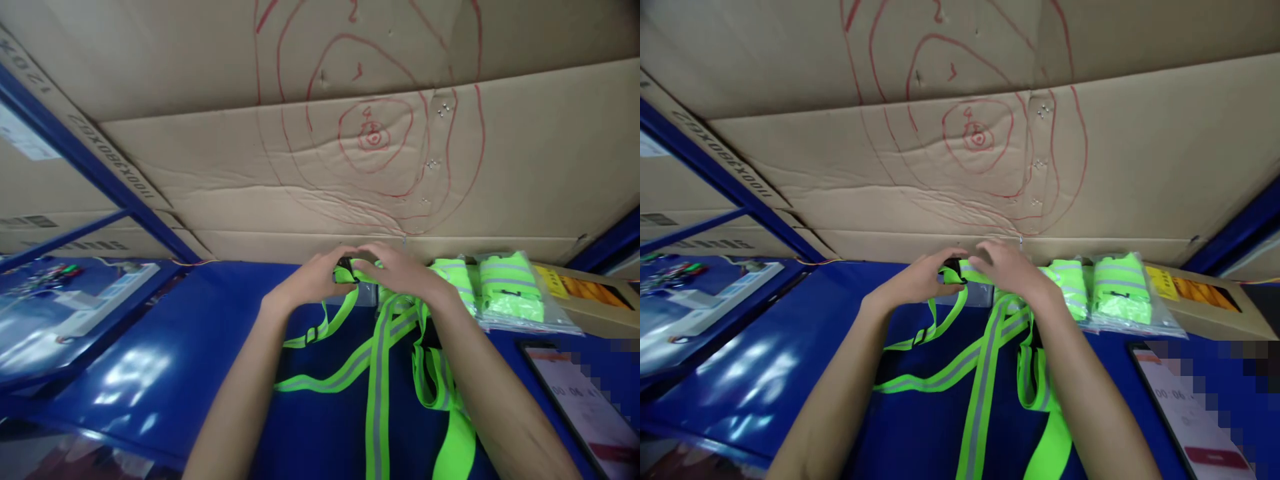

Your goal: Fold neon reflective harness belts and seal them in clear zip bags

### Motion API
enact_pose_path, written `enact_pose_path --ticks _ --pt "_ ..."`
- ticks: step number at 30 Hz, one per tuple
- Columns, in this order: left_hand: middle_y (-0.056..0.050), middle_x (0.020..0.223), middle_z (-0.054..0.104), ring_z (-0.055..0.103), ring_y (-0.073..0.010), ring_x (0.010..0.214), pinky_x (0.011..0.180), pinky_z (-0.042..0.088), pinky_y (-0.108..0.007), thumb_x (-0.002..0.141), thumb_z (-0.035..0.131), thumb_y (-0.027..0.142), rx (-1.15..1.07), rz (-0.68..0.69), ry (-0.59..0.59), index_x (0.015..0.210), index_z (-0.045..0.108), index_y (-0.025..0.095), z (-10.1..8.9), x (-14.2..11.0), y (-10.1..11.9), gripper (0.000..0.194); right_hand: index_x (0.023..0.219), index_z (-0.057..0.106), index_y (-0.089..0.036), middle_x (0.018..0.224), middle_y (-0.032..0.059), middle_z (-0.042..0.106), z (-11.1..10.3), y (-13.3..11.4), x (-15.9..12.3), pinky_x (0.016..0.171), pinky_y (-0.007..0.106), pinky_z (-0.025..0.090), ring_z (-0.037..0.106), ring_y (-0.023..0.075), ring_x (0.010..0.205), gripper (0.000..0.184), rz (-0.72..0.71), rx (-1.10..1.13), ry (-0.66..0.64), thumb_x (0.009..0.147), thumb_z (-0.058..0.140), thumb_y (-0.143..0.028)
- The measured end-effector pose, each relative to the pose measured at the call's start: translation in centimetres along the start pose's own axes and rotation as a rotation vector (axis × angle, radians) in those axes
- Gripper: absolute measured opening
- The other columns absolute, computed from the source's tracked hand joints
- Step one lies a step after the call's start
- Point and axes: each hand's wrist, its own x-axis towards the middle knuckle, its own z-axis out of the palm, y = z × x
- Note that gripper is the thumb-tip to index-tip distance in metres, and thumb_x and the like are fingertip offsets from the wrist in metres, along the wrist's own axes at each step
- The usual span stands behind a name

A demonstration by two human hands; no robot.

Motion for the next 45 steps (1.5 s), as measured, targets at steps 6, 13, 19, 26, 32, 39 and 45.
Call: enact_pose_path --ticks 6,13,19,26,32,39,45 --pt "-0.004 0.138 0.066 0.066 -0.0238 0.122 0.101 0.052 -0.036 0.084 0.076 0.032 -0.054 0.066 0.016 0.14 0.052 0.027 -0.4 -0.1 1.2 0.061 0.107 0.068 -0.019 0.1 0.0041 0.071 1.3 -1.5 0.8 0.073 0.029 0.042 0.063 0.0203 0.09 0.04 0.043 0.277 -0.113 0.096 0.055 -0.055" --pt "-0.002 0.138 0.069 0.065 -0.0234 0.127 0.11 0.047 -0.035 0.097 0.06 0.027 -0.073 0.124 0.02 0.141 0.062 0.03 -1.1 0.1 0.8 0.045 0.086 0.063 -0.02 0.075 -0.0024 0.057 0.7 -1.1 1.1 0.06 0.026 0.033 0.051 0.0145 0.07 0.036 0.156 0.29 -0.079 0.089 0.055 -0.055" --pt "-0.004 0.13 0.073 0.066 -0.0253 0.125 0.108 0.048 -0.036 0.104 0.047 0.04 -0.012 0.07 0.154 0.126 0.072 0.026 -1.4 -0.1 1.2 0.037 0.082 0.063 -0.021 0.079 0.0004 0.065 1.7 -0.5 1.3 0.062 0.027 0.034 0.058 0.0177 0.076 0.027 0.231 0.198 -0.093 0.088 0.055 -0.046" --pt "-0.004 0.104 0.075 0.066 -0.0184 0.086 0.076 0.05 -0.027 0.103 0.049 0.044 -0.066 -0.112 0.729 0.115 0.072 0.023 -2.5 -0.6 1.8 0.033 0.066 0.059 -0.02 0.065 0.0026 0.063 3.0 1.0 1.3 0.057 0.028 0.031 0.055 0.018 0.066 0.034 0.269 0.133 -0.228 0.085 0.063 -0.048" --pt "-0.003 0.093 0.07 0.055 -0.0124 0.065 0.059 0.043 -0.025 0.099 0.052 0.04 -0.171 -0.193 0.844 0.109 0.071 0.021 -4.0 -1.2 0.8 0.029 0.077 0.066 -0.019 0.072 0.0002 0.063 3.0 0.0 1.2 0.057 0.027 0.033 0.055 0.0169 0.068 0.045 0.205 0.235 -0.295 0.088 0.056 -0.062" --pt "-0.001 0.085 0.071 0.062 -0.0155 0.078 0.073 0.049 -0.026 0.091 0.064 0.043 -0.315 -0.129 0.015 0.093 0.073 0.019 -4.6 -1.9 0.1 0.027 0.095 0.069 -0.019 0.093 0.0017 0.07 1.6 -0.4 1.2 0.072 0.028 0.041 0.059 0.0179 0.084 0.04 0.08 0.319 -0.191 0.086 0.062 -0.057" --pt "-0.002 0.089 0.07 0.061 -0.014 0.078 0.07 0.047 -0.024 0.092 0.067 0.041 -0.428 -0.041 0.26 0.101 0.071 0.018 -4.0 -1.4 1.0 0.024 0.089 0.072 -0.019 0.089 0.0022 0.071 0.2 -1.5 1.1 0.075 0.029 0.043 0.06 0.0184 0.084 0.035 0.077 0.425 -0.071 0.089 0.063 -0.053"
